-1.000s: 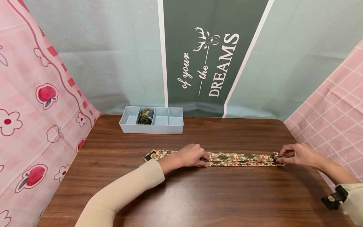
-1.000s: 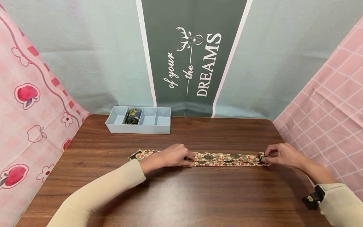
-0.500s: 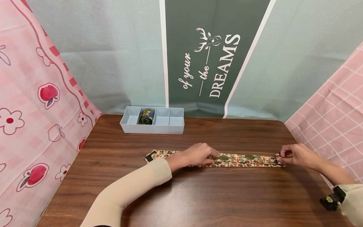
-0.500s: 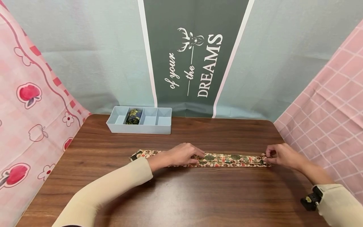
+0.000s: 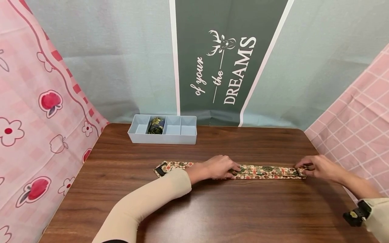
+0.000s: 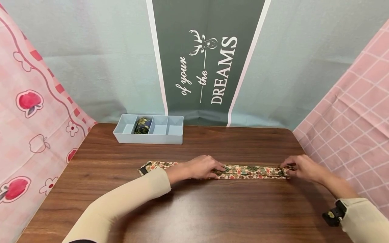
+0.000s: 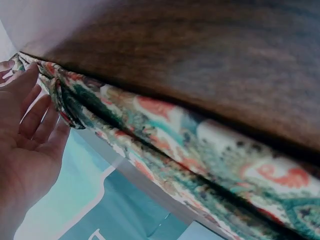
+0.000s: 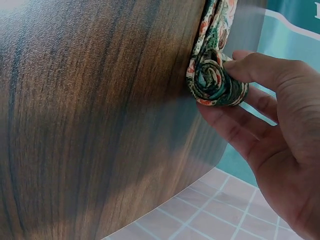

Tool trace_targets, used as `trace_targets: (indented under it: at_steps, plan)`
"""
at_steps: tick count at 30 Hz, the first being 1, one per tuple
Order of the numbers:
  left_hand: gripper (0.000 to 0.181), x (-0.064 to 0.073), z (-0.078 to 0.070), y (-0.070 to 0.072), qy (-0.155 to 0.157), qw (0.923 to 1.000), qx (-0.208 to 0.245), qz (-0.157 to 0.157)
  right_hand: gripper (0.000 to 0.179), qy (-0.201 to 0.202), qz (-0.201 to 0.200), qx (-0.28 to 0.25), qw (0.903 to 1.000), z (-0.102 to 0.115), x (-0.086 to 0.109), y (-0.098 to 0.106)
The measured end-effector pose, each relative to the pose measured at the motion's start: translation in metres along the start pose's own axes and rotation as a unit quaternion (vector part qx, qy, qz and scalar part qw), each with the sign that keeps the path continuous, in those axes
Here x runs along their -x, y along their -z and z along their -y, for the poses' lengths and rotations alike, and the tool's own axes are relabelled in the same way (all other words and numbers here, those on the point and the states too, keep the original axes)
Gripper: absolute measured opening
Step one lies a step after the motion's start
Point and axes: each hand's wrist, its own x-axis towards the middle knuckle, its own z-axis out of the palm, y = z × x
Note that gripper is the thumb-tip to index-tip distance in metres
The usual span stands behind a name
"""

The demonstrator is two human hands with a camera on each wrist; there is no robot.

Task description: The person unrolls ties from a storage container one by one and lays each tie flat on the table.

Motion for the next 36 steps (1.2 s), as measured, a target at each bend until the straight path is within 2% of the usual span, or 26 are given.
trace_targets:
  at_steps: [3,8,17,31,36]
  plan:
    - [0.038,0.000,0.001,-0.001,0.001,0.9999,-0.001,0.010,0.043,0.004,-0.003,-0.001,1.0000,-0.002,0.002,-0.002]
    - [0.037,0.001,0.002,-0.002,0.004,0.9999,0.007,0.009,0.042,0.001,-0.015,0.003,0.9999,-0.005,0.006,-0.006]
    - [0.035,0.001,0.002,-0.001,0.009,0.9998,0.009,0.013,0.043,-0.003,-0.022,0.052,0.9984,-0.008,0.005,-0.007]
    - [0.036,0.011,0.006,0.000,0.016,0.9998,0.011,0.010,0.043,-0.012,-0.010,0.029,0.9995,-0.004,0.005,-0.005]
    - [0.036,0.017,0.008,0.002,0.023,0.9995,0.019,0.012,0.043,0.001,-0.011,0.016,0.9998,-0.004,0.005,-0.005]
